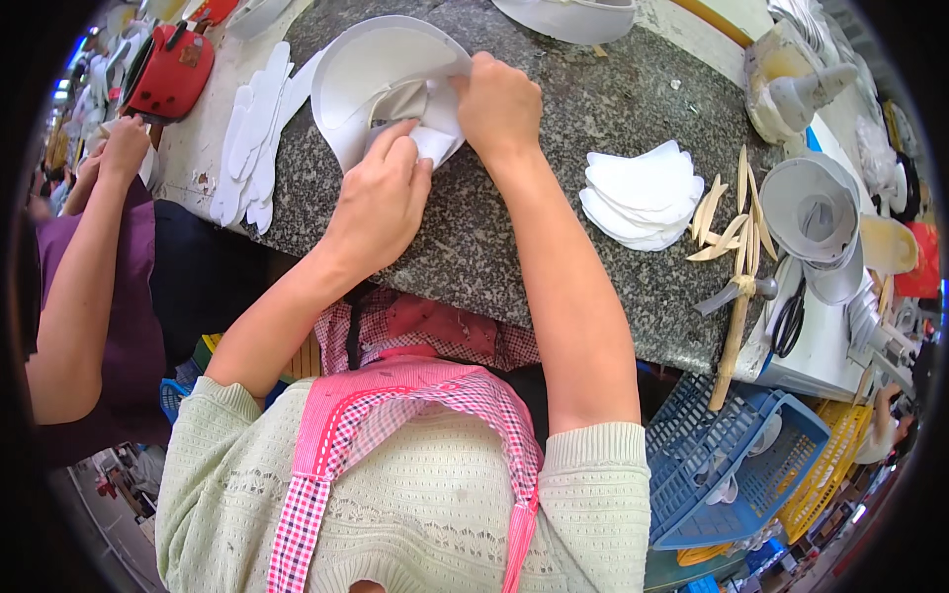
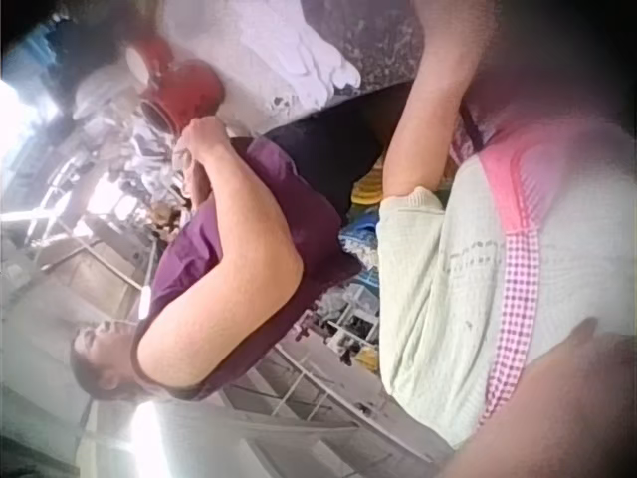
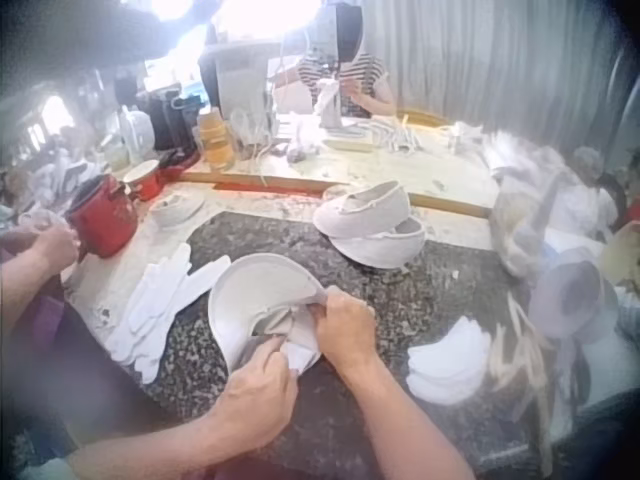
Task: The person assembles shoe components by inserting padding into shoe uppers, pressing and shaping the layers by hand, and smoothing the inner edges with a wooden stick.
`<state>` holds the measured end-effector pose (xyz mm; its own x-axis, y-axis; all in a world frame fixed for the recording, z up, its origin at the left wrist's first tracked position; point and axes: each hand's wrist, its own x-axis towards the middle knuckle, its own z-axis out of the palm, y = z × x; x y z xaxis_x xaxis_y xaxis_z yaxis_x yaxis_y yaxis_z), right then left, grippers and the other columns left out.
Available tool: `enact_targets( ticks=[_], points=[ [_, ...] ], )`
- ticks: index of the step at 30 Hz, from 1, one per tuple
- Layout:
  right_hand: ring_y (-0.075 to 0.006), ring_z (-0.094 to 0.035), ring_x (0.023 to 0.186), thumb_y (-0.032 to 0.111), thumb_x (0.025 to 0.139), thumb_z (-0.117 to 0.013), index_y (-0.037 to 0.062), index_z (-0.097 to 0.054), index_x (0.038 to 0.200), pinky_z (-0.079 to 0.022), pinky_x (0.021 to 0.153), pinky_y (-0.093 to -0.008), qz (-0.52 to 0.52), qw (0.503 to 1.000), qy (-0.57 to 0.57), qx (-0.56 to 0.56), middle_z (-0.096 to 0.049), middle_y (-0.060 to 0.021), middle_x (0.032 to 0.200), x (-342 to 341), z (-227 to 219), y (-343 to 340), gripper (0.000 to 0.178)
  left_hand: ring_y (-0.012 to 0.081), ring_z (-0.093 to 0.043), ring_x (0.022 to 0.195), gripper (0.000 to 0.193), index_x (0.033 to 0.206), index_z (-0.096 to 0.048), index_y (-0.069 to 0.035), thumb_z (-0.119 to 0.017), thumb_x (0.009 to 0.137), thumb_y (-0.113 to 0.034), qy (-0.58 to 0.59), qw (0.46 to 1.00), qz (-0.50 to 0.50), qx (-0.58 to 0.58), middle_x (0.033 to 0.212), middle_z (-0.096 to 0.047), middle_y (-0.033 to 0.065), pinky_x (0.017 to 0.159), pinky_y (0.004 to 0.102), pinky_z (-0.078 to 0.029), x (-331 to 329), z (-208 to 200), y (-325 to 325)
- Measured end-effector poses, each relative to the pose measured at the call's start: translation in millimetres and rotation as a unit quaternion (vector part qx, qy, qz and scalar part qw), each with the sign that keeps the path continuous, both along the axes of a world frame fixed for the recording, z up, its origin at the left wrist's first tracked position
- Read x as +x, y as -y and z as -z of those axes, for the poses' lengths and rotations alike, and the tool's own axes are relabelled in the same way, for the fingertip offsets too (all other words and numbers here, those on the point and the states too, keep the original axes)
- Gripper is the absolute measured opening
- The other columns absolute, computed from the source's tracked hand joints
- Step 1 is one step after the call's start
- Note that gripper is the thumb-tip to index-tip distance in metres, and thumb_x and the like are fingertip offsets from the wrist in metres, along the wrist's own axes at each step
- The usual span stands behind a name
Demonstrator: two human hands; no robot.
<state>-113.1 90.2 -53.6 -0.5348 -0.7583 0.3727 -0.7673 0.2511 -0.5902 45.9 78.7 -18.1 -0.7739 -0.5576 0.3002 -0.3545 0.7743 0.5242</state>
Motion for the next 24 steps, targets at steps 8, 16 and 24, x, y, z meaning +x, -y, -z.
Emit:
enact_targets(
  ticks=[8,16,24],
  points=[
    [-0.0381,-0.062,0.075,0.026,0.081,-0.060,0.0010,-0.057,0.083,-0.047,0.068,-0.0466,0.024,0.998,-0.040,0.030,-0.064,-0.0192,0.078,-1.3,13.9,13.9,0.026,0.0294,-0.053,0.085,0.022,0.080,-0.049,0.004,-0.048,0.090,-0.016,-0.014,0.993,-0.039,0.113,0.106,-0.051,0.0168,0.075,0.0339,-0.042,28.4,-13.7,4.8],
    [-0.0387,-0.062,0.077,0.023,0.082,-0.058,0.0003,-0.056,0.083,-0.048,0.072,-0.0471,0.038,0.997,-0.013,0.068,-0.064,-0.0203,0.080,2.6,8.4,17.8,0.023,0.0367,-0.054,0.096,0.021,0.082,-0.048,0.004,-0.047,0.090,-0.016,-0.063,0.970,0.016,0.235,0.112,-0.052,0.0252,0.083,0.0365,-0.041,54.3,-15.3,-9.0],
    [-0.0351,-0.064,0.071,0.022,0.083,-0.058,0.0003,-0.060,0.092,-0.049,0.065,-0.0425,0.008,0.997,0.075,0.018,-0.065,-0.0194,0.075,3.3,9.0,-10.6,0.024,0.0340,-0.055,0.102,0.023,0.088,-0.052,0.002,-0.057,0.087,-0.021,-0.060,0.927,-0.012,0.369,0.111,-0.054,0.0269,0.083,0.0354,-0.042,38.5,-12.8,-8.8]
  ],
)
